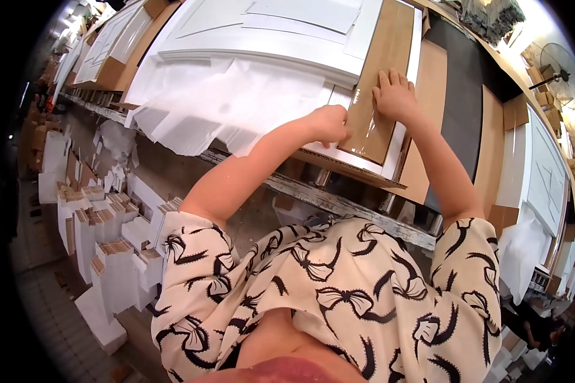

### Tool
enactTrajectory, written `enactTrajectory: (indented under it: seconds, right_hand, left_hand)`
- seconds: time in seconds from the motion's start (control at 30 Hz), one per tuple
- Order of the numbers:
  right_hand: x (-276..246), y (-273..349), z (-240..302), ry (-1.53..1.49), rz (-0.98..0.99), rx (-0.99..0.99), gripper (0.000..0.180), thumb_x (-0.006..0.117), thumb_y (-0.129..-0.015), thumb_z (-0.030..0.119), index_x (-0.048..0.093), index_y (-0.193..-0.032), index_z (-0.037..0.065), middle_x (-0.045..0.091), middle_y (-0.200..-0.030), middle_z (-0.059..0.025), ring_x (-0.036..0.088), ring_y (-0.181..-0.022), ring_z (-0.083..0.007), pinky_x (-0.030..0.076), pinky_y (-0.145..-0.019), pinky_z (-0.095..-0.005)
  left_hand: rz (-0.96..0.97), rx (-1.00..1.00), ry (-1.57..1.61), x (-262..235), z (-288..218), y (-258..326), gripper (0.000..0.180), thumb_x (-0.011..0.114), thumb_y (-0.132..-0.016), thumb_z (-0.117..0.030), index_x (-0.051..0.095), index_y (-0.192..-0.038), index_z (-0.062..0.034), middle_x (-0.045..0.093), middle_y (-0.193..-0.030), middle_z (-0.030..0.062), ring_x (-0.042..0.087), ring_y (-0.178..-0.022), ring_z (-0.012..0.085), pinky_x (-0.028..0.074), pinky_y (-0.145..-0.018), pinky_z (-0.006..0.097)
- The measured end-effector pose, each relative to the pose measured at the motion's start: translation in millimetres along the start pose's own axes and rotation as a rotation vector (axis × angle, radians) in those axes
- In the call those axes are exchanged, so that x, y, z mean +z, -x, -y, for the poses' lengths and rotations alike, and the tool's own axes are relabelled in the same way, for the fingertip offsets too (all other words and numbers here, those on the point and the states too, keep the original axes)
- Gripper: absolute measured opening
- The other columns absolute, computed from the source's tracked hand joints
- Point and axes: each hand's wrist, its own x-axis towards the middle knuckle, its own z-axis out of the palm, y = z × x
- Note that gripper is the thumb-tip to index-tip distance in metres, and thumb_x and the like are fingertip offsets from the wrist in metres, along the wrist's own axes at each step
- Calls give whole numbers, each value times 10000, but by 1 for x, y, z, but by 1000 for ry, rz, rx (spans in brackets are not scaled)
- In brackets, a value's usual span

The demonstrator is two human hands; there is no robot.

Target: The person places foam pieces and white furniture panels into a cardboard box on a conveyor belt.

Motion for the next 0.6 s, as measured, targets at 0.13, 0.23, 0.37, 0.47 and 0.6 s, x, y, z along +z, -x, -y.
enactTrajectory:
  seconds: [0.13,0.23,0.37,0.47,0.6]
  right_hand:
    - [-18,1,33,-101,-38,-72,588,407,-895,412,315,-1346,45,301,-1386,-204,235,-1305,-352,164,-1077,-422]
    - [11,1,28,-55,-157,-68,697,291,-908,515,240,-1377,2,201,-1446,-176,136,-1356,-305,96,-1098,-395]
    - [12,-2,32,-5,-91,-49,704,238,-913,527,215,-1391,11,190,-1452,-171,110,-1365,-289,60,-1104,-378]
    - [9,2,24,-7,-100,-20,696,229,-916,521,215,-1391,13,191,-1452,-172,110,-1364,-288,62,-1105,-376]
    - [0,-2,55,-34,-84,-54,704,213,-914,532,211,-1395,18,189,-1458,-152,103,-1367,-276,63,-1106,-369]
  left_hand:
    - [-264,141,-123,21,10,14,289,546,-768,-220,568,-939,12,630,-855,191,612,-818,314,483,-724,399]
    - [-244,82,-134,11,-3,42,312,565,-805,-271,585,-944,8,619,-955,190,583,-897,348,462,-790,404]
    - [-964,354,-99,-5,2,102,350,580,-831,-318,619,-993,-10,601,-1070,169,562,-1000,316,448,-859,369]
    - [-1273,127,-381,-55,32,137,347,589,-828,-315,632,-996,-15,610,-1067,159,561,-1028,294,443,-873,369]
    - [-446,-416,-397,-114,174,136,510,495,-850,-434,470,-1278,-158,456,-1283,183,432,-1193,301,334,-962,468]
